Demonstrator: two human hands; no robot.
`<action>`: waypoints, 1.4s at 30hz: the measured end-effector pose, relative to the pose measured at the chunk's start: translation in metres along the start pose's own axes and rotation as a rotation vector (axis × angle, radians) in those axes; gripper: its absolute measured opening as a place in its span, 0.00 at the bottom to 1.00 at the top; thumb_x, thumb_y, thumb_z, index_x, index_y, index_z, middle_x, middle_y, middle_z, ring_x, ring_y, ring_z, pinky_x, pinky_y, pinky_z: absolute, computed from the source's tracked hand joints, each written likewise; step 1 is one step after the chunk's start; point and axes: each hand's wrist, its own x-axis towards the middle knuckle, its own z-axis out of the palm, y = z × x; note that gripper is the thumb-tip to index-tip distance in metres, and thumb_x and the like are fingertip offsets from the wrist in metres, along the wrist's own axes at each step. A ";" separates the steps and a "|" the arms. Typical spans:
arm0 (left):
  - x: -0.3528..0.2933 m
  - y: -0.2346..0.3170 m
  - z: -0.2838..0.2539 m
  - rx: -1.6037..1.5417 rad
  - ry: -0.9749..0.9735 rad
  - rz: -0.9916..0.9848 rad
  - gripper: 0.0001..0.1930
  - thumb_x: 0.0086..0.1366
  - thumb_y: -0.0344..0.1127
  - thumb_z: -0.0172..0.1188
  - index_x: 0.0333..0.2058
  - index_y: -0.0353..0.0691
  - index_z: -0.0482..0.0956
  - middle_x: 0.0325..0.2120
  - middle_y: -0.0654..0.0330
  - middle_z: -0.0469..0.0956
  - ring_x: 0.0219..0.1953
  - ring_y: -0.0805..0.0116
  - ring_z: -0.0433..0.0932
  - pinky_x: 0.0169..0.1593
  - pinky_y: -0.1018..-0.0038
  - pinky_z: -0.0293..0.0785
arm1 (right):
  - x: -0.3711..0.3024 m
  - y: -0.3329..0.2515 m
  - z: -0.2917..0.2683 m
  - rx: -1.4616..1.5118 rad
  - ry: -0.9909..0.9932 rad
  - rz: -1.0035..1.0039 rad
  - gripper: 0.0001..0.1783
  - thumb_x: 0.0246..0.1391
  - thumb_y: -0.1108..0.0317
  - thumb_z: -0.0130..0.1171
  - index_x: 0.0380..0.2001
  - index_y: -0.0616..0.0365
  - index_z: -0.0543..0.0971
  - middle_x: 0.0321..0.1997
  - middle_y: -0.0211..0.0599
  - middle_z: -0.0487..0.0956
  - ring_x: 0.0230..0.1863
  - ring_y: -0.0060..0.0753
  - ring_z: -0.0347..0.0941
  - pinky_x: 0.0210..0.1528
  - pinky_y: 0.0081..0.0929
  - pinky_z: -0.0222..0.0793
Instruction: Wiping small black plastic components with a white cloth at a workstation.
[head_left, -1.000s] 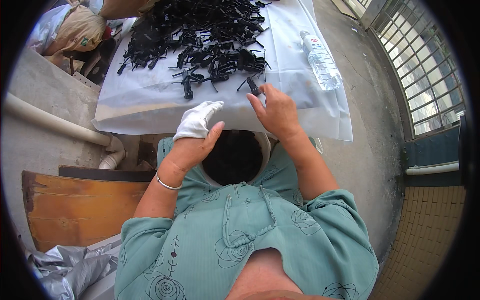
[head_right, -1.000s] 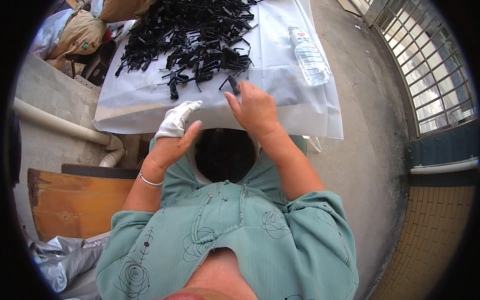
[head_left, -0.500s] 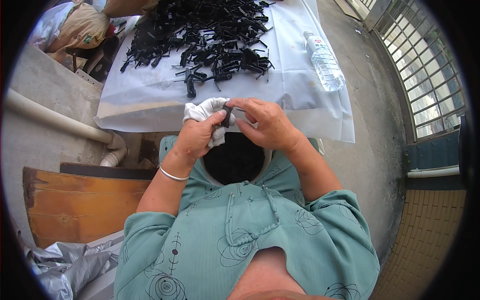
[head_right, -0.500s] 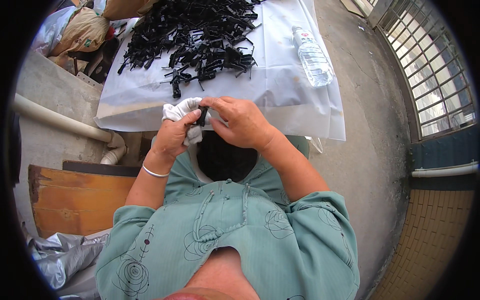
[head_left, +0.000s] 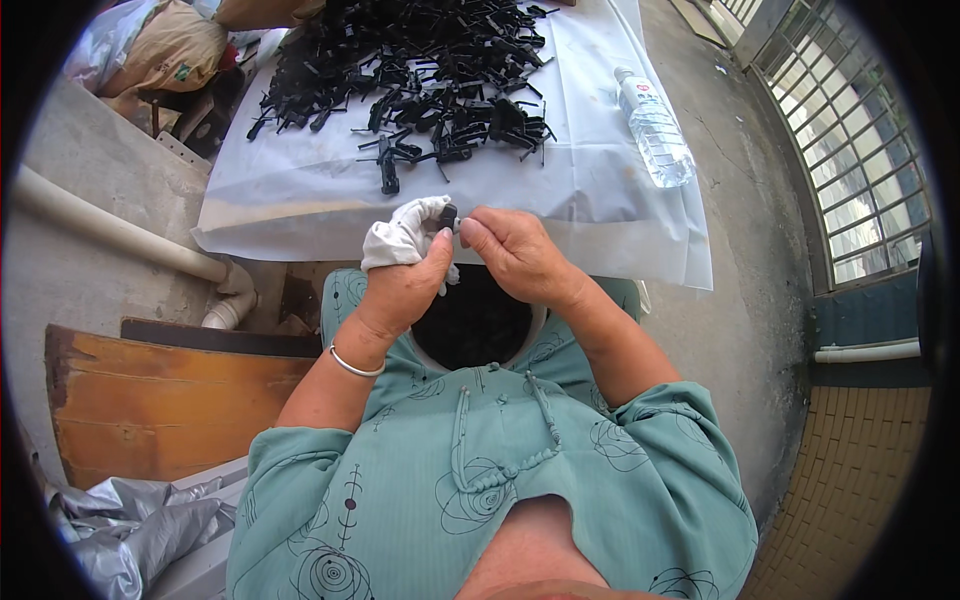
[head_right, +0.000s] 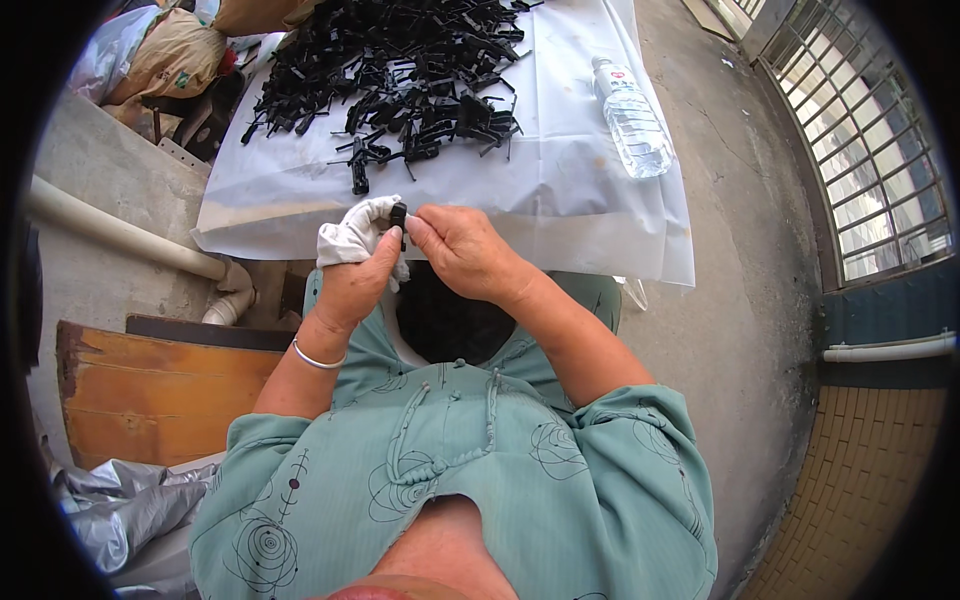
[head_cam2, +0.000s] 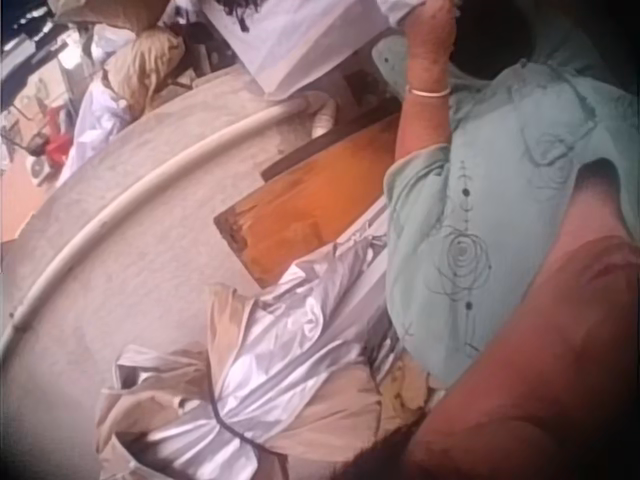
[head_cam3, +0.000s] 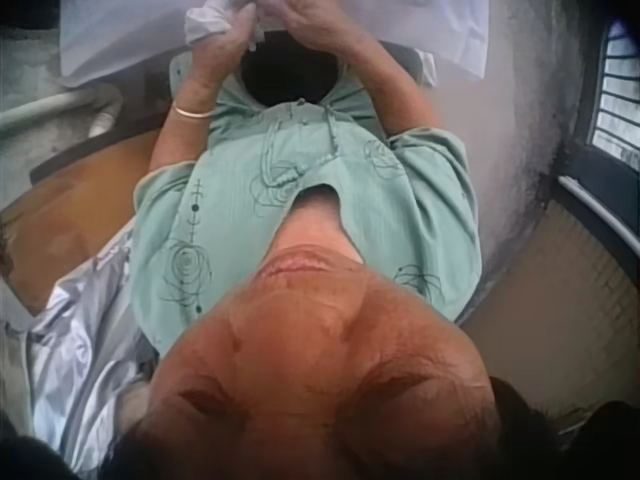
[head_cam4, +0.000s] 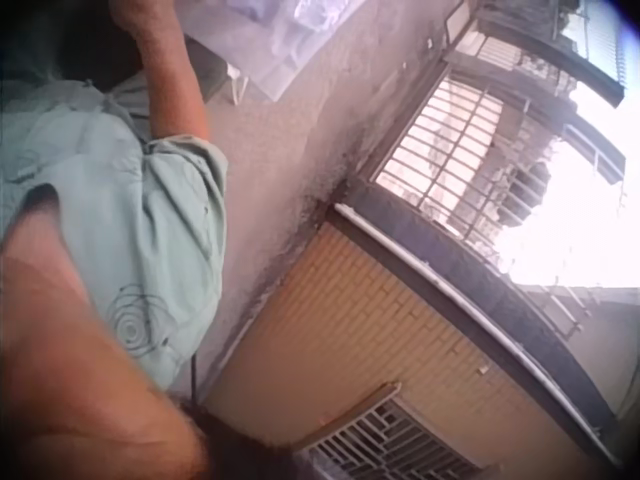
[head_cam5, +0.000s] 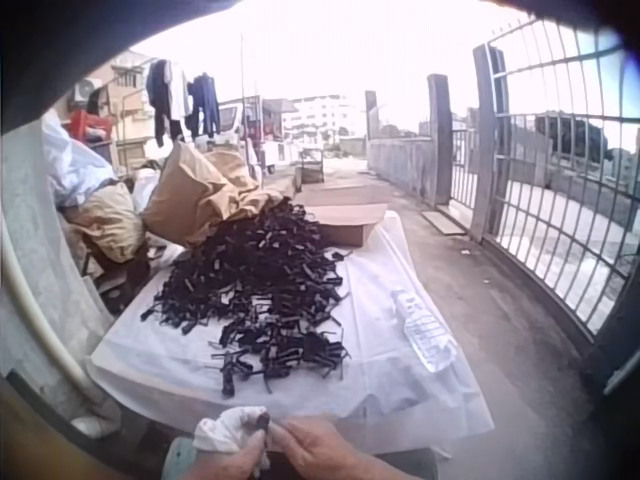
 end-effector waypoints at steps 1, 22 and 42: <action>0.000 -0.002 0.001 0.048 0.021 0.004 0.14 0.59 0.26 0.51 0.44 0.31 0.69 0.29 0.59 0.75 0.24 0.75 0.74 0.26 0.80 0.71 | -0.001 0.001 0.002 -0.031 -0.058 -0.002 0.13 0.58 0.67 0.47 0.24 0.63 0.73 0.17 0.35 0.68 0.20 0.23 0.60 0.25 0.24 0.61; 0.008 0.002 -0.016 -0.156 -0.040 -0.126 0.15 0.63 0.28 0.47 0.49 0.37 0.62 0.29 0.63 0.70 0.23 0.82 0.65 0.25 0.84 0.64 | -0.003 0.023 0.000 -0.165 -0.104 0.051 0.08 0.48 0.71 0.57 0.31 0.63 0.76 0.20 0.38 0.71 0.20 0.29 0.64 0.26 0.23 0.64; 0.001 0.005 -0.009 0.268 -0.122 0.197 0.14 0.60 0.28 0.44 0.46 0.34 0.66 0.23 0.63 0.68 0.21 0.79 0.62 0.27 0.80 0.64 | 0.003 0.001 -0.002 0.115 -0.107 0.114 0.07 0.50 0.70 0.57 0.26 0.63 0.75 0.19 0.37 0.70 0.19 0.27 0.63 0.25 0.23 0.62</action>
